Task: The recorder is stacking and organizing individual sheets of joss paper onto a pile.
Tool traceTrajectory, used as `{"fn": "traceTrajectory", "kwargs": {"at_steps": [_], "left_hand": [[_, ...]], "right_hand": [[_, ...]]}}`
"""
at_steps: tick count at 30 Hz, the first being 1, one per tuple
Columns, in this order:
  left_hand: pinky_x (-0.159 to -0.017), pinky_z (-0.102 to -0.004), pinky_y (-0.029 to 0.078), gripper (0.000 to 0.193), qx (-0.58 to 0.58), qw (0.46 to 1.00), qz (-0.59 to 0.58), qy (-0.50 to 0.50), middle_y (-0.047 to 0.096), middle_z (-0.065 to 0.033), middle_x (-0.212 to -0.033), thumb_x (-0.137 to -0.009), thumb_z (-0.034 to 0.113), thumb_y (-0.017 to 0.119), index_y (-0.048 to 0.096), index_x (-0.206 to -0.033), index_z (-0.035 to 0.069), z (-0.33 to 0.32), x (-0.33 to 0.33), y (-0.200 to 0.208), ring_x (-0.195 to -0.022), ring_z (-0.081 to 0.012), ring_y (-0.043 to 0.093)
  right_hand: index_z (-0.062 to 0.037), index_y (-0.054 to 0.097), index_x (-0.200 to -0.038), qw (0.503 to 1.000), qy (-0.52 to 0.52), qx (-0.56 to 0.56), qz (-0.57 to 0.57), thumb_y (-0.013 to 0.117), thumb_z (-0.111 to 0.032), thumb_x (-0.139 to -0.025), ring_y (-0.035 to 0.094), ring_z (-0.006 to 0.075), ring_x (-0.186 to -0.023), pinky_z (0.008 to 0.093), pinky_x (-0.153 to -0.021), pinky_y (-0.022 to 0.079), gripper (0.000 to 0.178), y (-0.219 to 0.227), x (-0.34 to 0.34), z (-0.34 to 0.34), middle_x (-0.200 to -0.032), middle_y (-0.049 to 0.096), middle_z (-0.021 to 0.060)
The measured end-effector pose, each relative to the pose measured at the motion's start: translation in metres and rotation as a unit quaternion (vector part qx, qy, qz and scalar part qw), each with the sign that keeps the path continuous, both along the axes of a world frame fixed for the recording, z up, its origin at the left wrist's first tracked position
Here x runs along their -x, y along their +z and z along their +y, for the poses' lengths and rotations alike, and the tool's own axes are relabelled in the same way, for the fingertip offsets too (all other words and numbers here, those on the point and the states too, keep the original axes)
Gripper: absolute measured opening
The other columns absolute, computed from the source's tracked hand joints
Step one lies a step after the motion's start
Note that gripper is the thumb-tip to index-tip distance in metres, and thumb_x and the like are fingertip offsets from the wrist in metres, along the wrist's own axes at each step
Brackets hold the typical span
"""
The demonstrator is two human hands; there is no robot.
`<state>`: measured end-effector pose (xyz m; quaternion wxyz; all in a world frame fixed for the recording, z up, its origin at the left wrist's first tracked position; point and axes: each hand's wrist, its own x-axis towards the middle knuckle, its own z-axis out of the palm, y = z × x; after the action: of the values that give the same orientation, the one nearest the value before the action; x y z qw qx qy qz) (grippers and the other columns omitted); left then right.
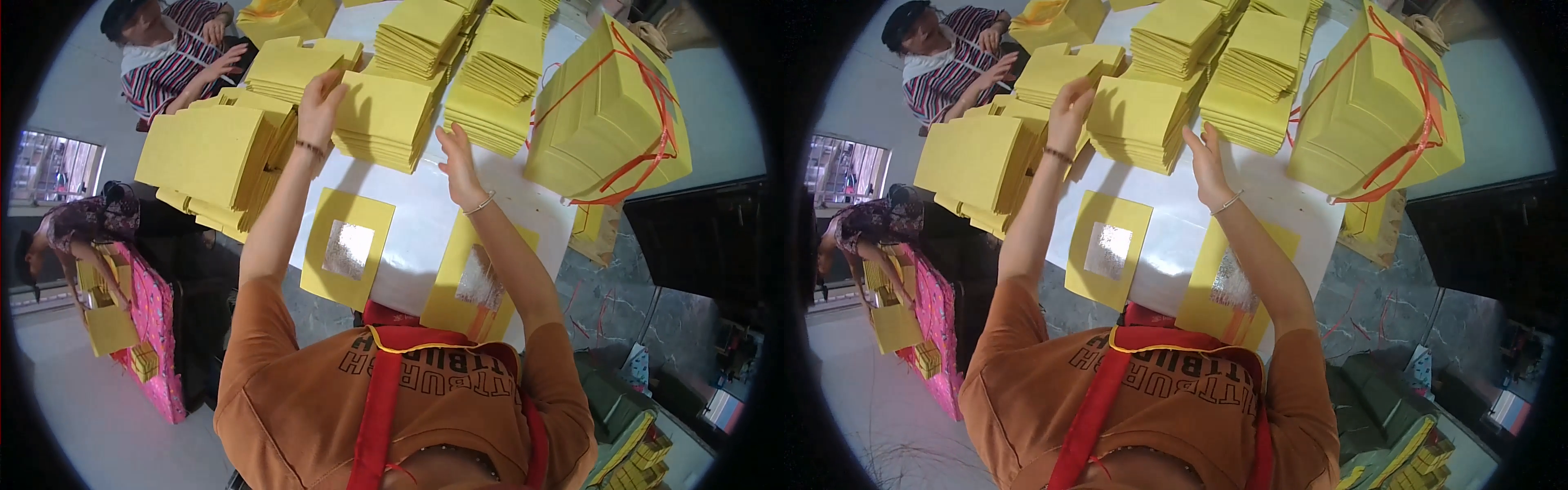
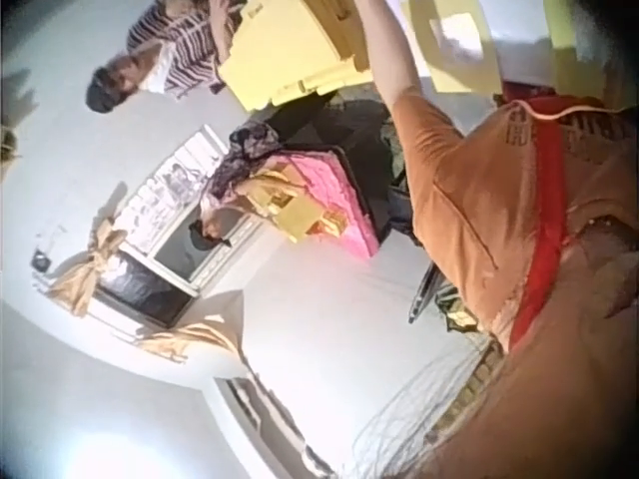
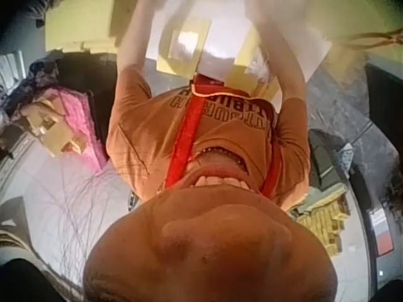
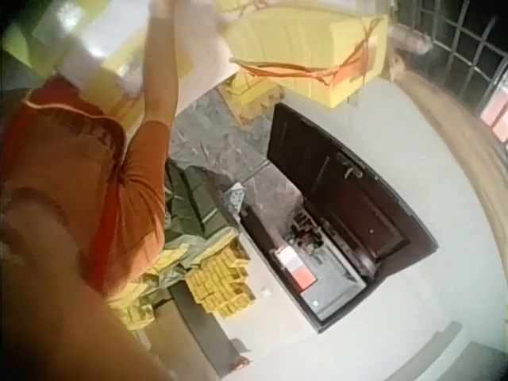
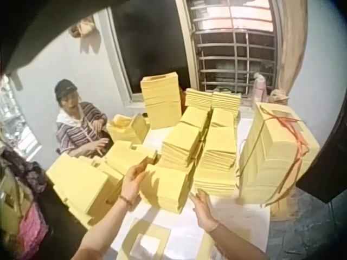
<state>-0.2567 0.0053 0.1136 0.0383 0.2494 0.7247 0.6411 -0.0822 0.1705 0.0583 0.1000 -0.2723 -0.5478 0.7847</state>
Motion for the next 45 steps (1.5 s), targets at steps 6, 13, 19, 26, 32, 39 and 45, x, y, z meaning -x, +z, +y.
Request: {"fn": "traceTrajectory", "kwargs": {"at_steps": [6,13,19,26,32,39,45], "left_hand": [[-0.099,-0.0312,0.027,0.070,-0.024,0.965,-0.211,0.156,0.037,-0.0151,-0.128,-0.078,0.039,0.065,0.037,-0.126,-0.003,-0.025,-0.045,-0.063,-0.117,-0.0234,0.036],[-0.055,-0.0255,0.028,0.053,-0.051,0.913,-0.373,0.159,0.055,0.0004,-0.092,-0.071,0.054,0.065,0.056,-0.107,0.016,-0.008,-0.017,-0.111,-0.073,-0.0114,0.046],[-0.072,-0.0340,0.044,0.057,-0.062,0.925,-0.290,0.239,0.058,-0.0086,-0.103,-0.064,0.027,0.076,0.053,-0.109,0.002,-0.014,0.005,-0.158,-0.091,-0.0204,0.054],[-0.070,-0.0330,0.049,0.051,-0.015,0.937,-0.298,0.180,0.060,-0.0116,-0.096,-0.067,0.016,0.074,0.053,-0.108,-0.005,-0.018,-0.001,-0.142,-0.084,-0.0219,0.059],[-0.071,-0.0329,0.048,0.061,-0.088,0.929,-0.320,0.165,0.054,-0.0138,-0.099,-0.065,0.017,0.078,0.037,-0.106,-0.003,-0.015,-0.032,-0.123,-0.085,-0.0225,0.056],[-0.065,-0.0340,0.045,0.082,-0.124,0.916,-0.330,0.194,0.047,-0.0183,-0.111,-0.067,0.018,0.076,0.022,-0.127,0.003,-0.002,-0.069,-0.087,-0.092,-0.0234,0.053],[-0.062,-0.0338,0.045,0.071,-0.158,0.931,-0.283,0.169,0.041,-0.0103,-0.122,-0.072,0.014,0.071,0.027,-0.127,0.007,-0.005,-0.086,-0.050,-0.095,-0.0222,0.052]], "right_hand": [[-0.0117,0.003,-0.141,0.991,0.048,0.102,-0.070,0.065,-0.058,-0.066,0.007,0.0389,-0.133,0.0576,-0.102,0.010,0.108,0.017,0.034,-0.021,-0.145,0.012,0.0155],[-0.0077,0.039,-0.121,0.999,-0.027,0.030,-0.011,0.069,-0.015,-0.074,0.055,0.0252,-0.100,0.0460,-0.073,0.048,0.056,-0.056,0.065,-0.035,-0.112,0.054,0.0099],[-0.0060,0.041,-0.116,0.999,-0.029,-0.032,0.002,0.068,-0.010,-0.073,0.058,0.0219,-0.092,0.0359,-0.065,0.050,0.051,-0.058,0.064,-0.039,-0.106,0.056,0.0089],[-0.0073,0.043,-0.115,0.998,-0.029,-0.048,0.019,0.065,-0.007,-0.074,0.057,0.0189,-0.091,0.0326,-0.063,0.049,0.047,-0.066,0.058,-0.024,-0.105,0.056,0.0075],[-0.0146,0.040,-0.118,0.996,0.083,0.020,-0.032,0.066,-0.014,-0.075,0.054,0.0167,-0.091,0.0350,-0.058,0.042,0.051,-0.011,0.033,-0.017,-0.109,0.054,0.0028],[-0.0164,0.039,-0.120,0.995,0.039,0.079,-0.042,0.066,-0.021,-0.075,0.046,0.0156,-0.102,0.0394,-0.071,0.038,0.053,-0.026,0.024,-0.014,-0.115,0.049,-0.0005],[-0.0084,0.022,-0.132,0.987,0.099,0.130,0.003,0.067,-0.011,-0.075,0.045,0.0219,-0.114,0.0395,-0.084,0.046,0.073,0.018,0.003,-0.009,-0.124,0.044,0.0111]]}}
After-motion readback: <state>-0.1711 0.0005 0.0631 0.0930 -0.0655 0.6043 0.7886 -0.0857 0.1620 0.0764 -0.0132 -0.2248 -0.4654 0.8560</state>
